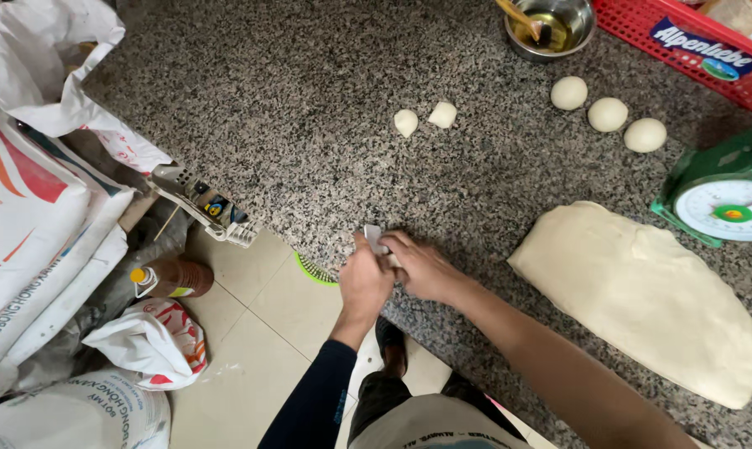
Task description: The person rolls a large piece of dough into a long strip by hand, uses a plastic scraper to cut it into smaller portions, and then weighs each portion on a green mechanical scale.
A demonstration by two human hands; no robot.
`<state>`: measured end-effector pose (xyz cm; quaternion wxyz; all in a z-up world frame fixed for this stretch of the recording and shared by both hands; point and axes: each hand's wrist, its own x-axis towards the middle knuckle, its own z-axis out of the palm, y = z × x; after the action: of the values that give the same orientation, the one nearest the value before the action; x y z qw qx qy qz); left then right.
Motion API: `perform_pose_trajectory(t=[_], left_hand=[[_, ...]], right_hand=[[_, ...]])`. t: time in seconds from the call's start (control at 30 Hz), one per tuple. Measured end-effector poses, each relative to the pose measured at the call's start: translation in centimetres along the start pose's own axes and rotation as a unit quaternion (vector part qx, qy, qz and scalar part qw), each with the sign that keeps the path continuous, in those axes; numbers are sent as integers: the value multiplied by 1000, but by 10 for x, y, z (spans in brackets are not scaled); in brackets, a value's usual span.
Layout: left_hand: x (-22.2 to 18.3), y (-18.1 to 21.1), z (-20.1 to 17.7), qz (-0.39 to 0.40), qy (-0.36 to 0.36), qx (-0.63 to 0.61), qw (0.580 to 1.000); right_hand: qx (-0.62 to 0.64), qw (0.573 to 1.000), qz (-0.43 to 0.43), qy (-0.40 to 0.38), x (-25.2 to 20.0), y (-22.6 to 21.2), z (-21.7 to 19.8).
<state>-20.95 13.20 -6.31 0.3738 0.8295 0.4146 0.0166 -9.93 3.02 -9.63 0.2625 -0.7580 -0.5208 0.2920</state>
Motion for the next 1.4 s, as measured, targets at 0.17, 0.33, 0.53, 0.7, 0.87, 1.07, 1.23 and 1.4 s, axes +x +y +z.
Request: perform_pose_trajectory(t=[0.17,0.33,0.53,0.7,0.87,1.07,1.23,1.4], left_hand=[[34,10,-3,10,-6,-13,1000],[32,5,-2,42,-45,57,997],[17,16,0,55,-100,117,987],[7,4,7,117,-77,115,983],[3,-17,25,123,-70,122,982],[-6,-8,18,130,-43,144,980],[-43,49,46,217,-235,13,948],[-81,87,113,386,-380,46,840]], right_hand=[[16,998,67,9,2,1,2],[85,988,122,43,6,11,-33],[146,945,32,290,45,-43,-134],[16,917,-81,389,77,-80,-142],[-204,926,-130,290,89,-31,-119],[3,983,93,157,-53,36,-117],[37,959,249,127,-207,69,-102],[-160,954,159,199,-348,72,-60]])
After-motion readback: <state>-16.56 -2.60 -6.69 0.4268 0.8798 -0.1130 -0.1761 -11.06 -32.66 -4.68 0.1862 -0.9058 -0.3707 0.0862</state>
